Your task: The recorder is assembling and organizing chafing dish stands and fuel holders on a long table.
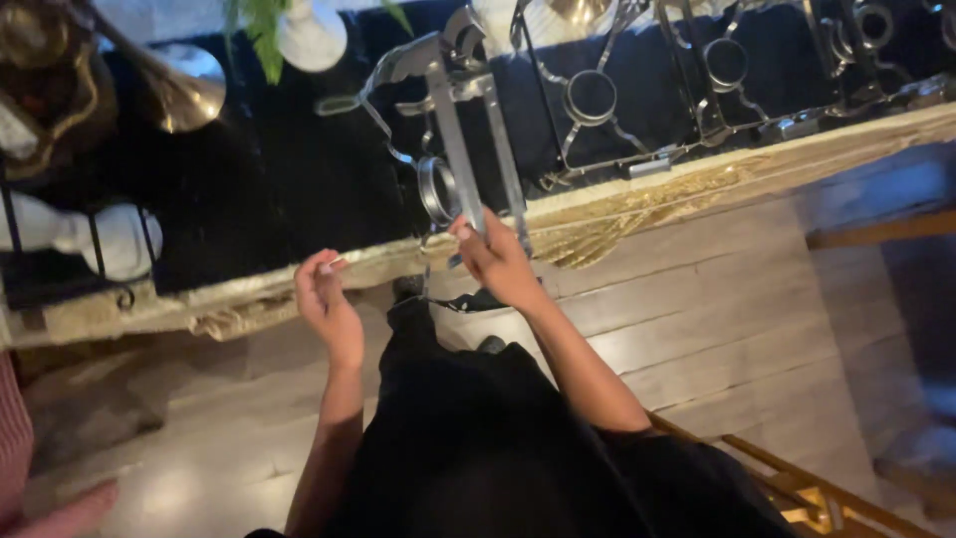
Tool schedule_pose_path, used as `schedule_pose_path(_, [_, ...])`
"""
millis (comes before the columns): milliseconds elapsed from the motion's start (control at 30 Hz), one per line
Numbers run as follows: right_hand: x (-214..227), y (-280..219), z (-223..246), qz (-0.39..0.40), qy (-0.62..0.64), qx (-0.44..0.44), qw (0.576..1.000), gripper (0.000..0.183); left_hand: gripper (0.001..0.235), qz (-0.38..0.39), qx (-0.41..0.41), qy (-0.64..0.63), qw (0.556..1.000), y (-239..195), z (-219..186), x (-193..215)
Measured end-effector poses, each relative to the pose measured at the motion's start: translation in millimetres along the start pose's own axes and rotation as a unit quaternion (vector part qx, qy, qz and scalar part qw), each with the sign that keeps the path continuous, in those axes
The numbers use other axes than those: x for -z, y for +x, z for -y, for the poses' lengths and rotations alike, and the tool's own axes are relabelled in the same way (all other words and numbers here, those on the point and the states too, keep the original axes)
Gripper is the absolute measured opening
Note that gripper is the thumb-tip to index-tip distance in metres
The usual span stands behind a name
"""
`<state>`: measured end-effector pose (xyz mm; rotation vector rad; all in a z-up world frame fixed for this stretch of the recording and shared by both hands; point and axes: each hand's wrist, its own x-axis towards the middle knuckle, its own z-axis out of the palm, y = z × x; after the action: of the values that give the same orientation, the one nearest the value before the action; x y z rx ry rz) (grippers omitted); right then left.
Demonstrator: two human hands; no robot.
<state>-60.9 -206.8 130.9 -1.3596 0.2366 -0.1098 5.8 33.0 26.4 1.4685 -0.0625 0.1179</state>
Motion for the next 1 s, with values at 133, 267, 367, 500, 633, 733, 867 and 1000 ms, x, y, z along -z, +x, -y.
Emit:
schedule_pose_path(133, [-13,31,-8,-0.019,-0.046,0.037,0.998,0.011,0.021,0.039,-0.052,0.039,0.997,54,-20,-26])
schedule_pose_path(267, [-30,74,-31,-0.092,-0.258,0.134,0.952,0.012,0.035,0.288,0.014,0.03,0.957,103,-46,-73])
schedule_pose_path(367, [-47,102,-61,-0.124,-0.356,0.091,0.922,0.018,0.04,0.34,0.034,0.027,0.94,131,-17,-89])
schedule_pose_path(500, [-72,122,-83,-0.146,-0.456,0.035,0.878,0.029,0.046,0.319,0.042,0.087,0.943,169,-5,-93])
schedule_pose_path(633, [-92,137,-97,-0.154,-0.46,-0.009,0.874,0.033,0.052,0.311,0.037,0.12,0.942,194,0,-87])
schedule_pose_path(733, [-95,148,-93,-0.126,-0.492,-0.013,0.861,0.058,0.046,0.302,0.028,0.12,0.945,208,10,-84])
schedule_pose_path(867, [-84,158,-44,-0.056,-0.388,-0.004,0.92,0.032,0.035,0.253,0.041,0.16,0.953,221,20,-81])
schedule_pose_path(1000, [-24,159,-49,-0.194,-0.464,0.21,0.838,0.021,0.036,0.206,0.02,0.181,0.961,224,78,-62])
